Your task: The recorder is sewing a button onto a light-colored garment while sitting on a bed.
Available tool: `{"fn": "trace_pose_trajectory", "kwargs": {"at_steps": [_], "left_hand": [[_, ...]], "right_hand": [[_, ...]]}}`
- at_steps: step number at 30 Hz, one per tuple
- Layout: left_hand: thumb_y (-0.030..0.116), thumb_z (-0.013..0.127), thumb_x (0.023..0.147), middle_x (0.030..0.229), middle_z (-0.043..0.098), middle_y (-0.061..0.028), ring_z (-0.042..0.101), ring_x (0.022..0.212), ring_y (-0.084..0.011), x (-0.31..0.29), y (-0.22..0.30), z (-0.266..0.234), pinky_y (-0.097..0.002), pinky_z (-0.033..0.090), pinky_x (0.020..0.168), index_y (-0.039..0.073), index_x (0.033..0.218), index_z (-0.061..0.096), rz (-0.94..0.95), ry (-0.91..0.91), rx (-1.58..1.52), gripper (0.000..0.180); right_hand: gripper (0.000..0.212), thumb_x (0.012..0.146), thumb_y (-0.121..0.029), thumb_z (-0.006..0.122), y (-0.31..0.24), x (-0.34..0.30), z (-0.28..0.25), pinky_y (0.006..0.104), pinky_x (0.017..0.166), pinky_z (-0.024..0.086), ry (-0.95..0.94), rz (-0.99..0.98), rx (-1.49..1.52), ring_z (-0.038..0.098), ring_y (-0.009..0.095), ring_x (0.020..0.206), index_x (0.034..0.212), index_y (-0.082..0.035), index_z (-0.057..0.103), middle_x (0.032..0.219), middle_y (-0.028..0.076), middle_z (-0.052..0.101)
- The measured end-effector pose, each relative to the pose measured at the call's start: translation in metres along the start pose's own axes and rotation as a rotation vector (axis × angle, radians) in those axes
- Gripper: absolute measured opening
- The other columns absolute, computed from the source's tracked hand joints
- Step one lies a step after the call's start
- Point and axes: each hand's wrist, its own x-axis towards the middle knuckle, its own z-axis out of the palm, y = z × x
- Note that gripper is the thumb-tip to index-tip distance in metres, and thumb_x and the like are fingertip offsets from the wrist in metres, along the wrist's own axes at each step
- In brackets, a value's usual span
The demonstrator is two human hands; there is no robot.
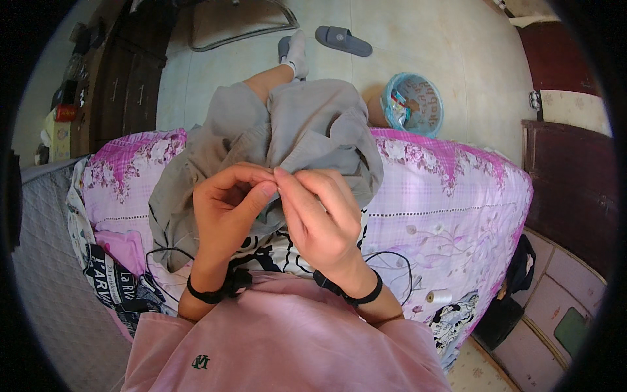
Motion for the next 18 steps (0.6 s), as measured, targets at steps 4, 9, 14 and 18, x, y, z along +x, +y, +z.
{"fn": "trace_pose_trajectory", "kwargs": {"at_steps": [4, 9, 14, 18], "left_hand": [[-0.003, 0.069, 0.084, 0.086, 0.064, 0.0006, 0.051, 0.072, -0.0014, 0.002, -0.002, 0.0, -0.0169, 0.039, 0.061, 0.0, 0.098, 0.067, 0.05, -0.048, 0.069, 0.014], [-0.004, 0.068, 0.083, 0.079, 0.059, 0.0048, 0.048, 0.068, 0.0003, 0.001, 0.0, 0.0, -0.016, 0.035, 0.057, 0.001, 0.098, 0.068, -0.079, -0.067, 0.03, 0.015], [-0.006, 0.066, 0.081, 0.086, 0.061, 0.0021, 0.05, 0.074, -0.0028, 0.007, 0.011, -0.01, -0.0179, 0.038, 0.065, -0.002, 0.099, 0.069, -0.234, -0.149, -0.007, 0.019], [-0.007, 0.064, 0.081, 0.088, 0.062, 0.0026, 0.048, 0.074, -0.0021, 0.006, 0.012, -0.013, -0.0176, 0.037, 0.065, -0.002, 0.106, 0.069, -0.264, -0.181, 0.037, 0.026]], "right_hand": [[0.02, 0.068, 0.011, 0.071, 0.003, -0.002, -0.006, 0.0321, 0.056, 0.047, -0.001, -0.029, 0.026, 0.059, 0.026, 0.066, 0.086, 0.003, 0.068, 0.077, 0.011, 0.061], [0.016, 0.075, 0.012, 0.067, 0.012, -0.012, -0.022, 0.028, 0.057, 0.046, 0.094, 0.208, 0.125, 0.058, 0.021, 0.065, 0.088, 0.004, 0.067, 0.076, 0.012, 0.062], [0.017, 0.076, 0.012, 0.065, 0.007, -0.018, -0.03, 0.0263, 0.055, 0.043, 0.009, 0.246, 0.117, 0.054, 0.018, 0.06, 0.09, 0.003, 0.068, 0.072, 0.009, 0.059], [0.02, 0.073, 0.011, 0.064, 0.002, -0.018, -0.035, 0.027, 0.051, 0.04, -0.069, 0.211, 0.103, 0.052, 0.019, 0.058, 0.09, 0.002, 0.07, 0.069, 0.008, 0.056]]}}
